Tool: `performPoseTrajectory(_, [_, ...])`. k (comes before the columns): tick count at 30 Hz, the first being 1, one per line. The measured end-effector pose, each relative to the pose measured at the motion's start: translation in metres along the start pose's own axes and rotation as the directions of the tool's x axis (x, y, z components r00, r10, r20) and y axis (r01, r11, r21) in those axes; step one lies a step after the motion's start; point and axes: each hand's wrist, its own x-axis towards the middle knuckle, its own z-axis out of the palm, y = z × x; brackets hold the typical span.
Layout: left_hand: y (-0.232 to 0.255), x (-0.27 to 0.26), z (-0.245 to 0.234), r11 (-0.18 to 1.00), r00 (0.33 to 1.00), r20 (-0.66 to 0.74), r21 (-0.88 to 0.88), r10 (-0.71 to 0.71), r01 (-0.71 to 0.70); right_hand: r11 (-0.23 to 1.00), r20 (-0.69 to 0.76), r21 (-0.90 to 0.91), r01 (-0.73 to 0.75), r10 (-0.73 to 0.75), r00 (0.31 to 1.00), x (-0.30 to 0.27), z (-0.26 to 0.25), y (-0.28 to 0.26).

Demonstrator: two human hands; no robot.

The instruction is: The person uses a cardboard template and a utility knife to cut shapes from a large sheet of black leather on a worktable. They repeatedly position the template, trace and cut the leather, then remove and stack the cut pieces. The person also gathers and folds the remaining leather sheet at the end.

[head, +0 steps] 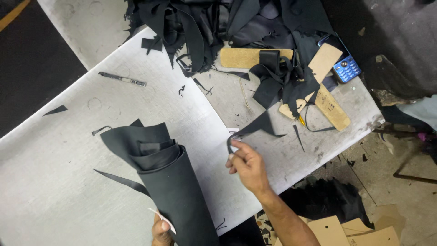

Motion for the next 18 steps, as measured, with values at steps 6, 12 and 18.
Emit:
performPoseTrajectory(6, [0.011, 0.004, -0.015, 0.999, 1.0, -0.003, -0.046, -0.005, 0.005, 0.759, 0.627, -0.408, 0.507, -0.171, 0.76, 0.017, 0.021, -0.036])
performPoseTrajectory(12, [0.007, 0.032, -0.016, 0.995, 1.0, -0.008, -0.098, -0.009, 0.008, 0.143, 0.158, -0.827, 0.544, -0.869, 0.468, 0.218, -0.06, -0.13])
performPoseTrajectory(18, [0.017, 0.069, -0.014, 0.991, 0.999, 0.02, -0.13, -0.03, 0.032, -0.299, 0.422, -0.89, 0.345, -0.827, 0.372, 0.325, -0.133, -0.186])
